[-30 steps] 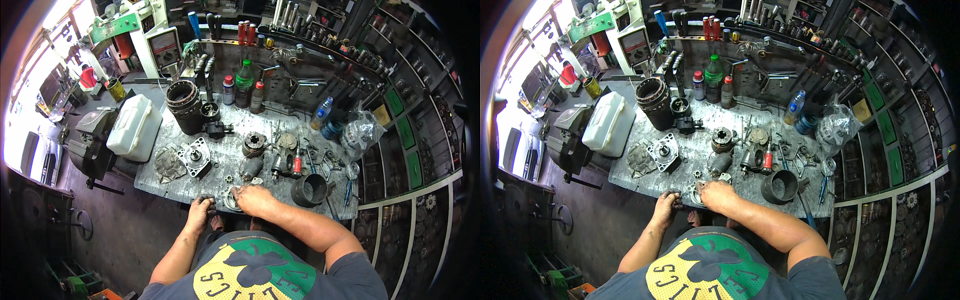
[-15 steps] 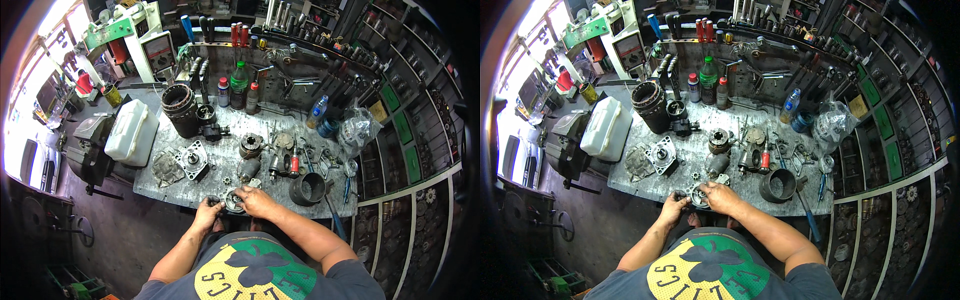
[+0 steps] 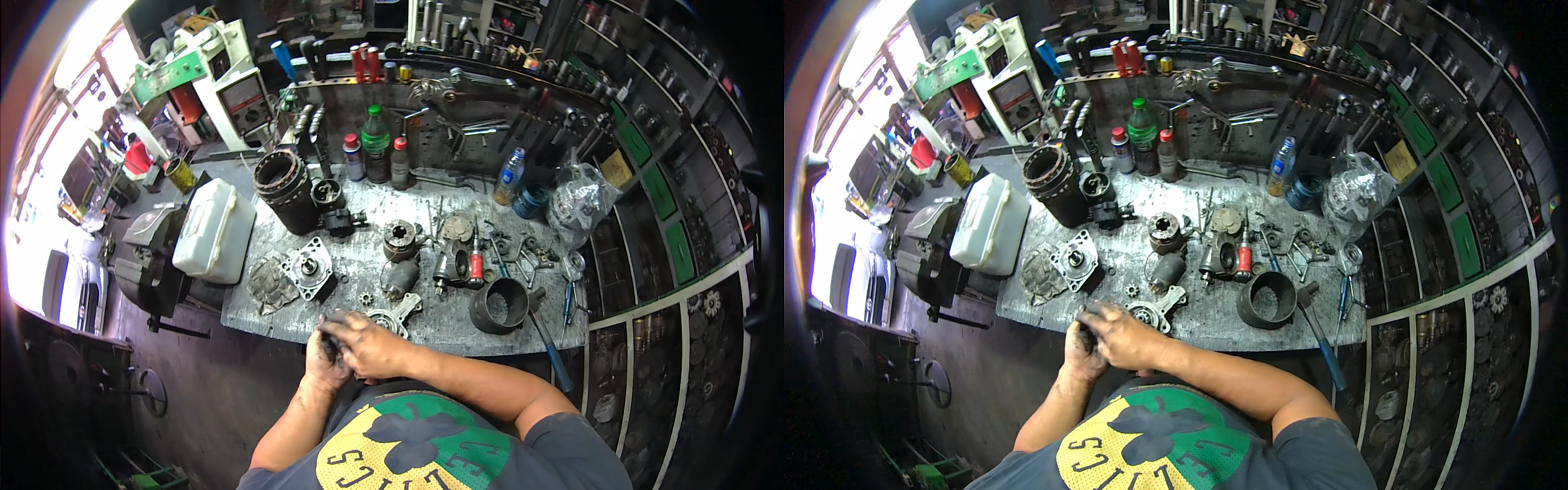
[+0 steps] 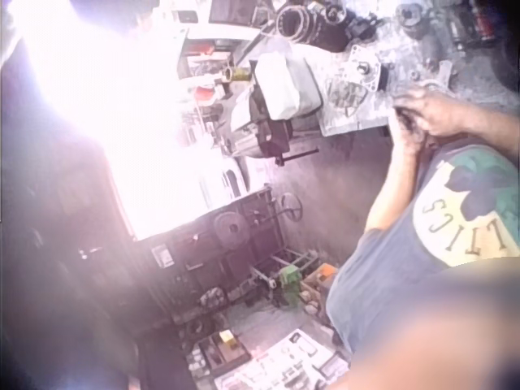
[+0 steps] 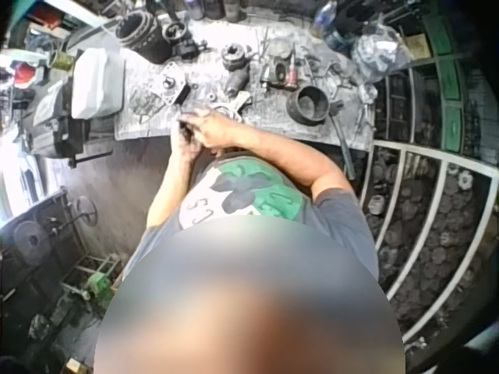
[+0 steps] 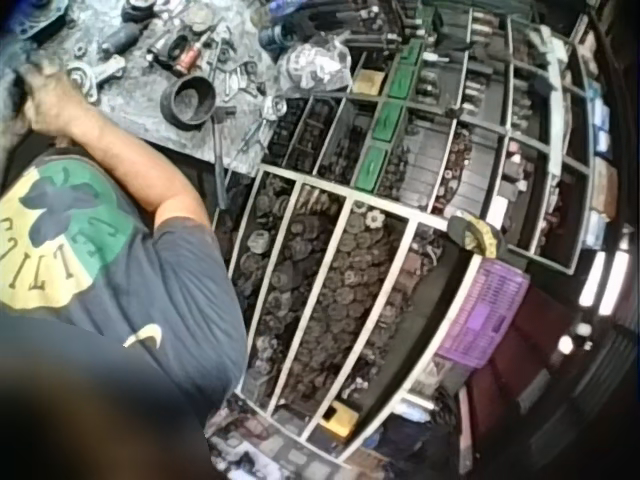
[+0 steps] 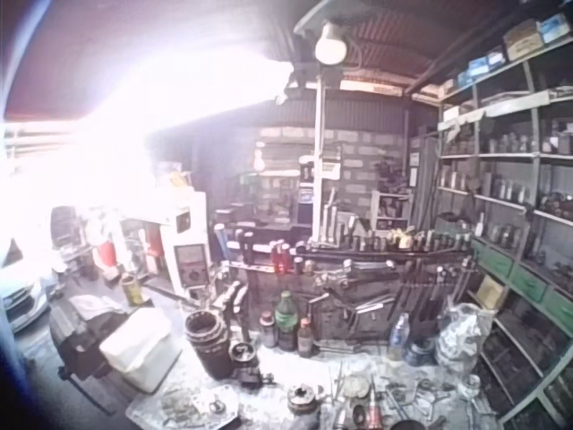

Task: The person assembles small mechanical components on a workbench, using a screwdriver to tighten screws and a hammer to tap parts into place. The person handles gears, housings, and fasteners, occasionally reaching for tools and parts from the bench or nearby shelves.

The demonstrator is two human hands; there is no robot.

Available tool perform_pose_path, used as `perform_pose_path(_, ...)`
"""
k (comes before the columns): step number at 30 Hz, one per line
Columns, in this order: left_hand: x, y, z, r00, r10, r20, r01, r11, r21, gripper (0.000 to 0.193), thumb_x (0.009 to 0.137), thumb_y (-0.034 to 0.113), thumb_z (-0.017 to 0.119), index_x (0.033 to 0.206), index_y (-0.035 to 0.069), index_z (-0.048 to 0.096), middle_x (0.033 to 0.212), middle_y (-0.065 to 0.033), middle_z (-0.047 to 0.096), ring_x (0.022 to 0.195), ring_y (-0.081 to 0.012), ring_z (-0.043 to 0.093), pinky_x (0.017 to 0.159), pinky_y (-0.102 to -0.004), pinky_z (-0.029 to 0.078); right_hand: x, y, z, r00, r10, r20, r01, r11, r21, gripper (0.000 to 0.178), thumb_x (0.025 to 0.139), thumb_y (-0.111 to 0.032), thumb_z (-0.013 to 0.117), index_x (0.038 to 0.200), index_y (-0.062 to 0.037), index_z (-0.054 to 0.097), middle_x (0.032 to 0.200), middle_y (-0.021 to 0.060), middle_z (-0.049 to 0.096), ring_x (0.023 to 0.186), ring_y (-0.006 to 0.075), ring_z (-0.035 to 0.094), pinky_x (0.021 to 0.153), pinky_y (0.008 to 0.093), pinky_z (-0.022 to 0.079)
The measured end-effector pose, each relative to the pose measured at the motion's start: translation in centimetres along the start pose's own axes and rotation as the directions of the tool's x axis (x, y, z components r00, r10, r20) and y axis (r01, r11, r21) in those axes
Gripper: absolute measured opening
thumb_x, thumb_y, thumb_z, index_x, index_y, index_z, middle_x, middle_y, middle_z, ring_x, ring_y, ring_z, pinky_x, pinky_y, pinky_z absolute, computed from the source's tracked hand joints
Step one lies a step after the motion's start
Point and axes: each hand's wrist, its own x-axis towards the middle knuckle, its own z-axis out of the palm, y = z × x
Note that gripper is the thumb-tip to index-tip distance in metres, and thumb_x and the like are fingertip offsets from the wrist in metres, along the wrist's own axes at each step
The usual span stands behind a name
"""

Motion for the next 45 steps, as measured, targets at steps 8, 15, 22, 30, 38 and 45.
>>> perform_pose_path(8, -0.9, 0.7, 0.3, 0.982, -0.094, -0.161, 0.078, 0.992, -0.103, 0.033, 0.117, 0.043, 0.057, 0.098, 0.016, 0.057, 0.083, 0.0006, 0.051, 0.058, -0.0106, 0.041, 0.048, -0.0256, 0.032, -2.6, 5.5, -6.3, 0.949, 0.266, -0.168, -0.232, 0.952, 0.198, 0.042, 0.105, -0.022, 0.069, 0.145, -0.0098, 0.066, 0.140, 0.0245, 0.069, 0.133, 0.0453, 0.065, 0.117, 0.0492, 0.053)
perform_pose_path(15, -1.2, 1.1, -3.3, 0.875, 0.107, -0.472, -0.013, 0.980, 0.197, 0.032, 0.112, 0.046, 0.066, 0.101, 0.018, 0.053, 0.078, 0.0014, 0.048, 0.056, -0.0112, 0.040, 0.047, -0.0280, 0.030, -3.8, 8.3, -1.7, 0.994, 0.093, 0.059, -0.078, 0.971, -0.227, 0.056, 0.101, -0.039, 0.078, 0.144, -0.0068, 0.065, 0.136, 0.0277, 0.067, 0.126, 0.0468, 0.067, 0.105, 0.0522, 0.059)
perform_pose_path(22, -1.2, 2.2, -7.8, 0.884, 0.047, -0.465, 0.166, 0.898, 0.406, 0.032, 0.110, 0.054, 0.064, 0.105, 0.023, 0.056, 0.073, 0.0072, 0.047, 0.053, -0.0068, 0.037, 0.043, -0.0241, 0.027, -4.5, 9.1, -0.6, 0.854, 0.518, -0.052, -0.521, 0.849, -0.091, 0.099, 0.090, -0.065, 0.081, 0.164, -0.0070, 0.050, 0.169, 0.0365, 0.037, 0.155, 0.0556, 0.040, 0.126, 0.0633, 0.040)
perform_pose_path(30, 4.7, 1.5, -10.4, 0.918, -0.331, -0.218, 0.383, 0.601, 0.701, 0.095, 0.098, 0.082, 0.063, 0.154, 0.004, 0.057, 0.138, -0.0160, 0.071, 0.123, -0.0299, 0.069, 0.105, -0.0465, 0.058, -4.4, 10.6, 0.8, 0.881, 0.469, -0.061, -0.472, 0.866, -0.163, 0.089, 0.073, -0.065, 0.087, 0.133, 0.0004, 0.074, 0.136, 0.0268, 0.071, 0.132, 0.0457, 0.063, 0.118, 0.0607, 0.048)
perform_pose_path(38, 5.9, 2.7, -9.1, 0.873, -0.438, -0.214, 0.436, 0.505, 0.745, 0.094, 0.103, 0.076, 0.058, 0.161, 0.002, 0.049, 0.152, -0.0192, 0.063, 0.135, -0.0343, 0.064, 0.113, -0.0492, 0.054, -3.7, 10.1, 2.6, 0.752, 0.655, 0.081, -0.658, 0.753, 0.023, 0.116, 0.074, -0.053, 0.090, 0.160, 0.0078, 0.044, 0.137, 0.0317, 0.071, 0.129, 0.0452, 0.068, 0.106, 0.0513, 0.058)
perform_pose_path(45, 6.5, 3.1, -10.9, 0.932, -0.353, -0.082, 0.223, 0.381, 0.897, 0.080, 0.110, 0.064, 0.058, 0.159, 0.001, 0.050, 0.150, -0.0182, 0.063, 0.131, -0.0333, 0.066, 0.110, -0.0489, 0.056, -5.6, 8.4, 4.5, 0.713, 0.694, -0.100, -0.681, 0.719, 0.137, 0.117, 0.068, -0.050, 0.092, 0.166, -0.0059, 0.045, 0.147, 0.0320, 0.059, 0.138, 0.0494, 0.056, 0.116, 0.0579, 0.049)
